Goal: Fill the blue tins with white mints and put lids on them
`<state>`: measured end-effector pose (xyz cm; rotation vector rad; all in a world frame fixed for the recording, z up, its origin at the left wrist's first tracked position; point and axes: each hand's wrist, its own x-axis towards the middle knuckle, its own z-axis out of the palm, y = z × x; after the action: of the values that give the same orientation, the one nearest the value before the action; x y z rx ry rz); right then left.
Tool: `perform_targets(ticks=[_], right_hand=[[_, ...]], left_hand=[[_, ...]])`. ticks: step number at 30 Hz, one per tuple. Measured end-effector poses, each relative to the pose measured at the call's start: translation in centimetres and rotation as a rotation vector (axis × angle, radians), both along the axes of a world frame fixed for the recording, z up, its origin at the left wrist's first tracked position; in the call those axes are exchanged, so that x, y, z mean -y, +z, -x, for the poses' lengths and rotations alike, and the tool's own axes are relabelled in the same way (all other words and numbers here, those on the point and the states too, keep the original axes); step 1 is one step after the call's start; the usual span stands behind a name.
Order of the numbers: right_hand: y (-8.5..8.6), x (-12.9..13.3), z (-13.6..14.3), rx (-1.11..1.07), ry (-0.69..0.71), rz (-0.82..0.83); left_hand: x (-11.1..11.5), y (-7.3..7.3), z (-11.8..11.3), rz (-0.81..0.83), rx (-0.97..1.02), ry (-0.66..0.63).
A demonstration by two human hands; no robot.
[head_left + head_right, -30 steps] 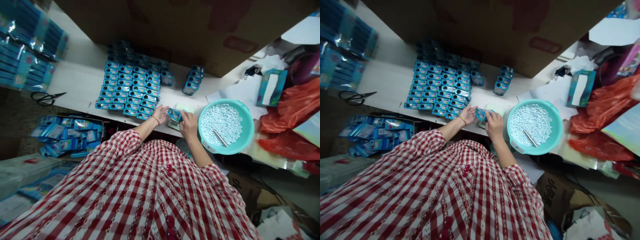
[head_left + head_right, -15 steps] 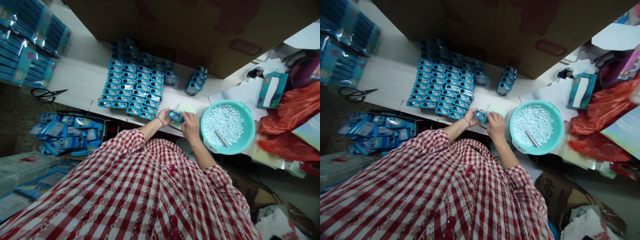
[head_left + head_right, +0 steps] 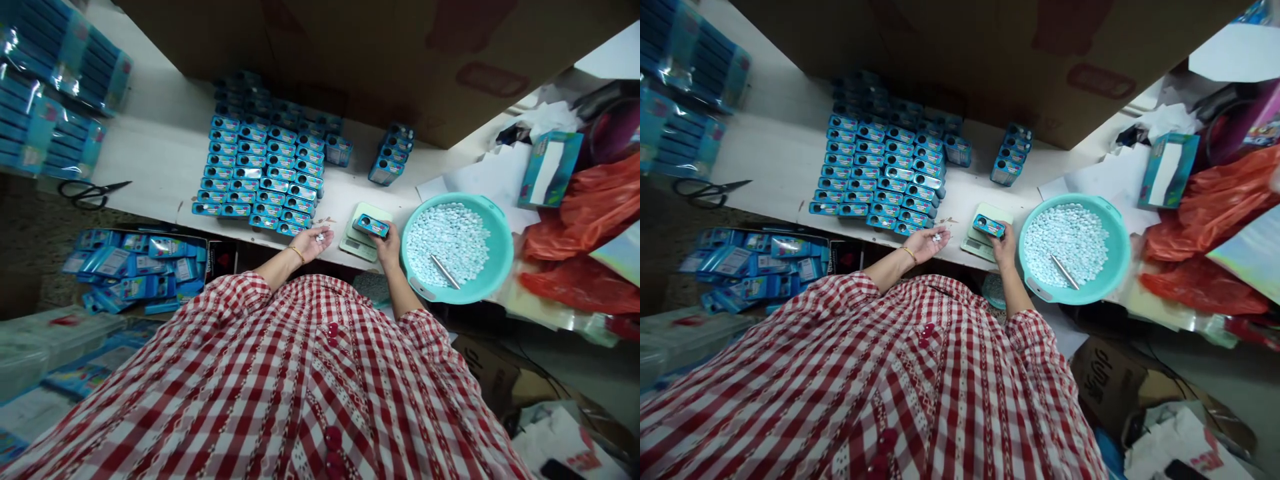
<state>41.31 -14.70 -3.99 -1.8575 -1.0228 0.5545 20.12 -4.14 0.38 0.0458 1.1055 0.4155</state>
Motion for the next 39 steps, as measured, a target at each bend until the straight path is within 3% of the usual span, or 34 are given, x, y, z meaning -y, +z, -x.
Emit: perform_targets(ticks=[3, 5, 8, 10, 11, 13, 16, 19, 22, 27, 32, 35, 39], right_hand=[[1.5, 2.2, 1.0, 0.290, 0.118, 0.013], [1.6, 3.6, 2.7, 0.407, 0.215, 0.037], [-0.5, 4.1, 6.5, 0.315, 0.546, 0.095], [-2.5, 2.9, 9.3, 0.176, 0.719, 0.165], [-3.4, 1.8, 10.6, 0.122, 0.720, 0.208], [-4.7, -0.9, 12.6, 0.076, 0.572, 0.295], [-5.4, -5.2, 14.2, 0.109, 0.365, 0.406], [-5.6, -8.2, 14.7, 0.164, 0.344, 0.489], [-5.7, -8.6, 14.7, 0.187, 0.354, 0.510], [-3.6, -4.8, 15.2, 0.080, 0.309, 0.386], [0.3, -0.7, 15.4, 0.160, 0.645, 0.124], [1.7, 0.1, 14.4, 0.254, 0.704, 0.128], [3.2, 0.0, 12.3, 0.275, 0.668, 0.103]], left_hand=[[0.8, -0.8, 1.5, -0.010, -0.062, -0.052], [1.5, -1.9, 2.9, 0.014, -0.135, -0.087], [2.5, -4.0, 4.9, 0.087, -0.241, -0.124], [3.1, -5.2, 6.0, 0.107, -0.272, -0.120], [3.3, -5.5, 6.5, 0.103, -0.275, -0.110], [3.6, -5.7, 7.2, 0.085, -0.269, -0.107], [3.9, -5.1, 8.5, 0.041, -0.271, -0.121], [4.2, -4.3, 10.1, 0.017, -0.303, -0.137], [4.1, -3.7, 11.4, -0.003, -0.274, -0.147], [3.4, -3.3, 10.9, 0.027, -0.163, -0.152], [3.3, -2.0, 8.0, -0.013, 0.039, -0.143], [3.4, -1.0, 6.6, -0.029, 0.142, -0.193], [3.3, 0.2, 4.7, -0.052, 0.212, -0.274]])
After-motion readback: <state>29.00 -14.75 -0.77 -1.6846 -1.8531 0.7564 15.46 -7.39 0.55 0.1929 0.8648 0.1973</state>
